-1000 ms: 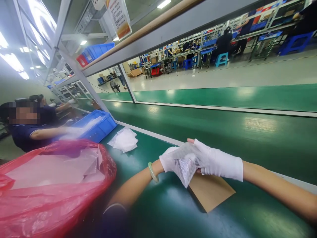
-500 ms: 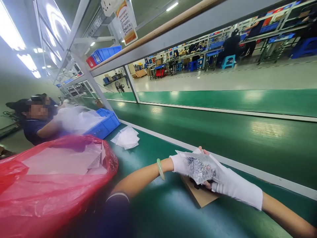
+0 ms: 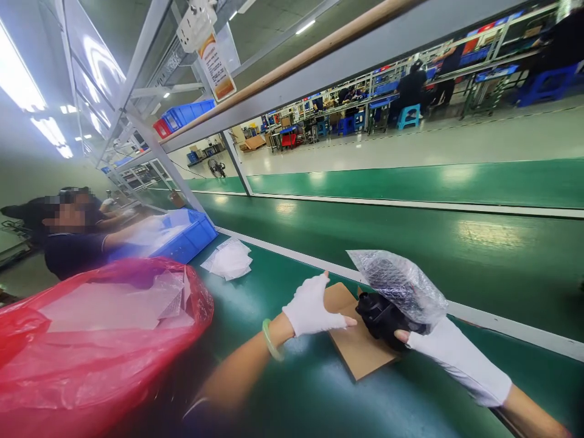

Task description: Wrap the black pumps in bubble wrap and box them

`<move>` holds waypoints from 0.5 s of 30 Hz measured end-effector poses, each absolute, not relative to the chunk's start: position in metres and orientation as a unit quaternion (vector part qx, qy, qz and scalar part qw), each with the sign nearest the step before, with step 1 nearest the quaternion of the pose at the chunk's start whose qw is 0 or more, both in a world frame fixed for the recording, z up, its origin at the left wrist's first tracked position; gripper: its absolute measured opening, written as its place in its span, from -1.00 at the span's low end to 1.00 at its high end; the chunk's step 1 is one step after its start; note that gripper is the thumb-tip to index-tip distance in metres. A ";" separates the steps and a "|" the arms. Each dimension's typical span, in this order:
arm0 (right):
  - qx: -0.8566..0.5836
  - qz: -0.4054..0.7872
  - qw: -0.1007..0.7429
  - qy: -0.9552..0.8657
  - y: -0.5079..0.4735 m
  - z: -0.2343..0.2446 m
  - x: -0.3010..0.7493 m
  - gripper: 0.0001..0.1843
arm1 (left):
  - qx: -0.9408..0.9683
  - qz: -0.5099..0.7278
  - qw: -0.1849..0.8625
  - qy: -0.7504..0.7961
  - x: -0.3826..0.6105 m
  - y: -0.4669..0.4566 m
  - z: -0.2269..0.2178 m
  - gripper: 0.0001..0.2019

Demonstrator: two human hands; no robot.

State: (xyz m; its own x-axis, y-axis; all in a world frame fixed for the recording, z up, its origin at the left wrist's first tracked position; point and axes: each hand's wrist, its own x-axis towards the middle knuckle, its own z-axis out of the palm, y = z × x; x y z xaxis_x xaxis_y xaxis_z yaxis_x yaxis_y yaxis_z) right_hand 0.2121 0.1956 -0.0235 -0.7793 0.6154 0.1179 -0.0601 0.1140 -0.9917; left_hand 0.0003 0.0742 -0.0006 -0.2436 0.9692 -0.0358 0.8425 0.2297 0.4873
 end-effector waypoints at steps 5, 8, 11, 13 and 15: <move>-0.262 0.571 0.323 -0.708 0.205 -0.012 0.218 -0.21 | 0.664 0.045 0.205 0.718 -0.004 0.081 -0.030 -0.38; -0.285 0.531 0.349 -0.718 0.212 0.006 0.216 -0.09 | 0.738 0.044 0.150 0.657 -0.005 0.087 -0.023 -0.58; -0.252 0.508 0.323 -0.758 0.215 0.029 0.214 -0.31 | 0.793 0.010 -0.001 0.609 -0.004 0.085 -0.008 -0.78; -0.201 0.500 0.298 -0.788 0.215 0.039 0.210 -0.41 | 0.819 -0.033 -0.064 0.569 -0.003 0.082 -0.003 -0.84; -0.162 0.473 0.286 -0.817 0.211 0.038 0.206 -0.33 | 0.831 -0.056 -0.091 0.546 -0.003 0.080 -0.005 -0.85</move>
